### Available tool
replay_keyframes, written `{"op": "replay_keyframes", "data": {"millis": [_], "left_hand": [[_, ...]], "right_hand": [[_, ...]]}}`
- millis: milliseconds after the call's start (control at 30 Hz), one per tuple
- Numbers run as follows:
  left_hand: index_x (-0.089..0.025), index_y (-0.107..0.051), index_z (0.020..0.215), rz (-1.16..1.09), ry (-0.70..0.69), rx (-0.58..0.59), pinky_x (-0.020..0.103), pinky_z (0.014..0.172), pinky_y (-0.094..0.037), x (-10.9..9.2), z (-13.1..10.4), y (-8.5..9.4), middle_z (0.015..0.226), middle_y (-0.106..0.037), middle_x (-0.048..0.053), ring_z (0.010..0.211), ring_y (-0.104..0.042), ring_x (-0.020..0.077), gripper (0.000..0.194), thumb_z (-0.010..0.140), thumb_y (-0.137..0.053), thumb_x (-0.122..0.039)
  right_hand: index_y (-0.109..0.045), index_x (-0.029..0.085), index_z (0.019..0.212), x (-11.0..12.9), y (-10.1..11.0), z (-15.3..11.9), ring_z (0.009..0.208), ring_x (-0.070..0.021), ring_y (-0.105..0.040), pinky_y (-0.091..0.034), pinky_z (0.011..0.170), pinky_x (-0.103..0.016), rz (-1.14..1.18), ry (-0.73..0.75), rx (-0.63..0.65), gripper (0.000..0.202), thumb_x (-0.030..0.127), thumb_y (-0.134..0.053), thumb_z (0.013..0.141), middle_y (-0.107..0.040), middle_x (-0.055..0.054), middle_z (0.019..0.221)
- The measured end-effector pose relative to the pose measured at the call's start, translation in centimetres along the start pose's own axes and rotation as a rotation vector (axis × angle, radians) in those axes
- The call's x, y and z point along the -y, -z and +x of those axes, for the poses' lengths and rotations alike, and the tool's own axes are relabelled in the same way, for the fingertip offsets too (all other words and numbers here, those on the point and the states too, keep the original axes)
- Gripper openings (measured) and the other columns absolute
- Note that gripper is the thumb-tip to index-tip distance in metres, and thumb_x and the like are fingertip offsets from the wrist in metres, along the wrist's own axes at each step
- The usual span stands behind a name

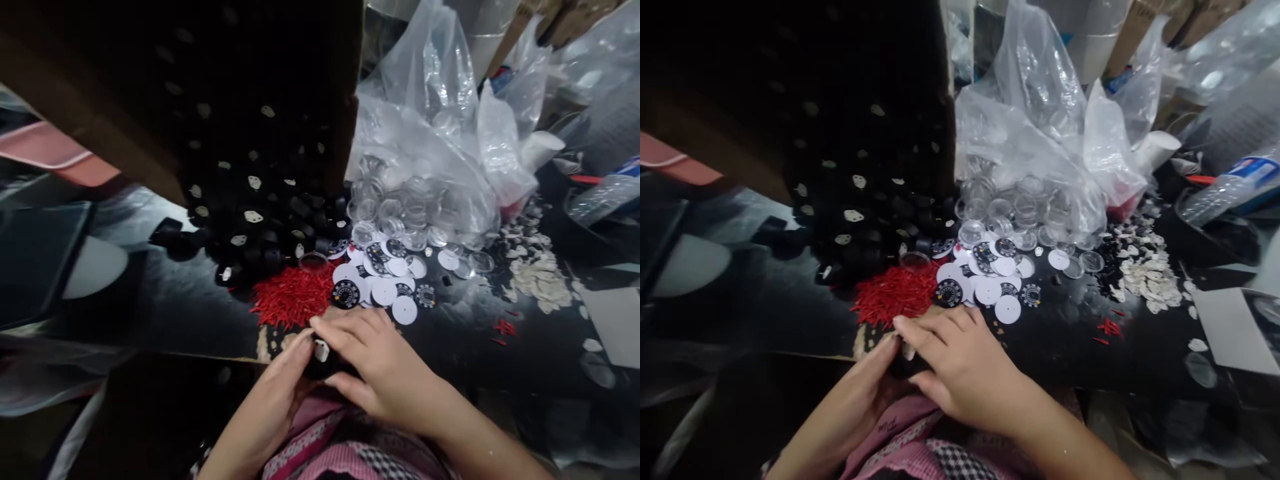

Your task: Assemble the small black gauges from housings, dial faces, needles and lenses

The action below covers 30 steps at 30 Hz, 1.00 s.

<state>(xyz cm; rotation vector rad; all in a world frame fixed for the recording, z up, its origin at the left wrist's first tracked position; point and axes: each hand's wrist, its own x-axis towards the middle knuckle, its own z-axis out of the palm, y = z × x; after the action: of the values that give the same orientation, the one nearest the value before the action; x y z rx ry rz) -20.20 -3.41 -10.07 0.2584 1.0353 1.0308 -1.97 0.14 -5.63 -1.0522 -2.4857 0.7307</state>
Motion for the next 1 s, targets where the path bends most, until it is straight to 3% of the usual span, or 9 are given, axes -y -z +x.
{"op": "replay_keyframes", "data": {"millis": [133, 233, 367, 500, 567, 700, 767, 867, 1000], "left_hand": [[-0.023, -0.064, 0.12, 0.074, -0.021, 0.028, 0.024, 0.065, -0.055, 0.0, -0.3, -0.6, 0.108, -0.071, 0.009, 0.088, -0.066, 0.0202, 0.042, 0.086, -0.062, -0.046], [-0.025, -0.064, 0.119, 0.096, -0.067, 0.068, 0.021, 0.074, -0.054, 0.1, -0.4, -1.5, 0.121, -0.067, 0.007, 0.095, -0.065, 0.0172, 0.037, 0.085, -0.067, -0.039], [-0.024, -0.063, 0.112, 0.016, -0.082, 0.131, 0.03, 0.088, -0.053, -0.2, -0.2, -2.1, 0.122, -0.066, 0.007, 0.105, -0.065, 0.022, 0.028, 0.088, -0.063, -0.038], [-0.021, -0.061, 0.104, -0.119, -0.025, 0.067, 0.037, 0.089, -0.055, -0.8, 0.4, -2.9, 0.115, -0.07, 0.011, 0.104, -0.068, 0.0253, 0.026, 0.091, -0.056, -0.043], [-0.022, -0.059, 0.112, -0.198, 0.003, 0.034, 0.041, 0.092, -0.054, -1.0, 0.8, -3.5, 0.122, -0.068, 0.011, 0.11, -0.066, 0.0264, 0.031, 0.093, -0.051, -0.045], [-0.022, -0.059, 0.119, -0.24, -0.035, 0.014, 0.039, 0.091, -0.055, -0.7, 0.9, -4.4, 0.123, -0.068, 0.011, 0.111, -0.066, 0.0248, 0.035, 0.094, -0.049, -0.045], [-0.02, -0.063, 0.113, -0.204, -0.142, -0.016, 0.034, 0.09, -0.055, -0.1, 0.5, -4.4, 0.117, -0.071, 0.012, 0.111, -0.065, 0.0239, 0.033, 0.093, -0.053, -0.044], [-0.022, -0.067, 0.112, -0.158, -0.263, -0.022, 0.029, 0.09, -0.055, 0.8, 0.1, -4.1, 0.115, -0.072, 0.009, 0.116, -0.062, 0.0223, 0.032, 0.09, -0.058, -0.044], [-0.028, -0.062, 0.124, -0.141, -0.234, -0.042, 0.028, 0.091, -0.055, 1.0, 0.2, -4.2, 0.127, -0.067, 0.006, 0.122, -0.059, 0.0218, 0.038, 0.091, -0.055, -0.046]], "right_hand": [[-0.053, 0.017, 0.132, -3.3, 1.1, -1.5, 0.104, -0.028, -0.056, -0.046, 0.091, -0.045, -0.174, -0.336, -0.219, 0.045, 0.036, -0.059, 0.092, -0.063, -0.012, 0.113], [-0.06, 0.016, 0.122, -5.7, 1.1, -1.2, 0.101, -0.034, -0.055, -0.045, 0.087, -0.052, -0.373, -0.49, -0.263, 0.041, 0.037, -0.065, 0.088, -0.06, -0.016, 0.113], [-0.059, 0.016, 0.112, -6.7, 0.8, -0.2, 0.102, -0.0319, -0.056, -0.045, 0.088, -0.049, -0.287, -0.507, -0.317, 0.031, 0.029, -0.066, 0.085, -0.06, -0.014, 0.11], [-0.058, 0.02, 0.096, -5.4, 0.9, -0.3, 0.081, -0.0212, -0.062, -0.049, 0.077, -0.035, 0.012, -0.499, -0.386, 0.007, 0.021, -0.058, 0.089, -0.065, -0.005, 0.089], [-0.058, 0.021, 0.093, -4.3, 0.8, -0.6, 0.078, -0.0181, -0.062, -0.049, 0.074, -0.031, 0.133, -0.352, -0.319, 0.007, 0.016, -0.052, 0.092, -0.066, -0.003, 0.086], [-0.061, 0.02, 0.096, -2.7, 0.2, -0.6, 0.099, -0.0193, -0.062, -0.048, 0.087, -0.032, 0.258, -0.074, -0.204, 0.008, 0.016, -0.055, 0.093, -0.066, -0.006, 0.105], [-0.063, 0.021, 0.094, -2.4, -0.1, -0.5, 0.103, -0.0195, -0.061, -0.047, 0.09, -0.032, 0.313, -0.136, -0.258, 0.003, 0.021, -0.062, 0.091, -0.065, -0.006, 0.111], [-0.063, 0.022, 0.094, -2.1, -0.3, -0.3, 0.09, -0.0174, -0.063, -0.05, 0.079, -0.029, 0.376, -0.33, -0.339, 0.006, 0.017, -0.062, 0.089, -0.066, -0.004, 0.099], [-0.062, 0.023, 0.104, -1.3, -0.1, -0.2, 0.077, -0.0142, -0.062, -0.05, 0.066, -0.025, 0.524, -0.443, -0.387, 0.016, 0.017, -0.058, 0.09, -0.067, 0.0, 0.089]]}}
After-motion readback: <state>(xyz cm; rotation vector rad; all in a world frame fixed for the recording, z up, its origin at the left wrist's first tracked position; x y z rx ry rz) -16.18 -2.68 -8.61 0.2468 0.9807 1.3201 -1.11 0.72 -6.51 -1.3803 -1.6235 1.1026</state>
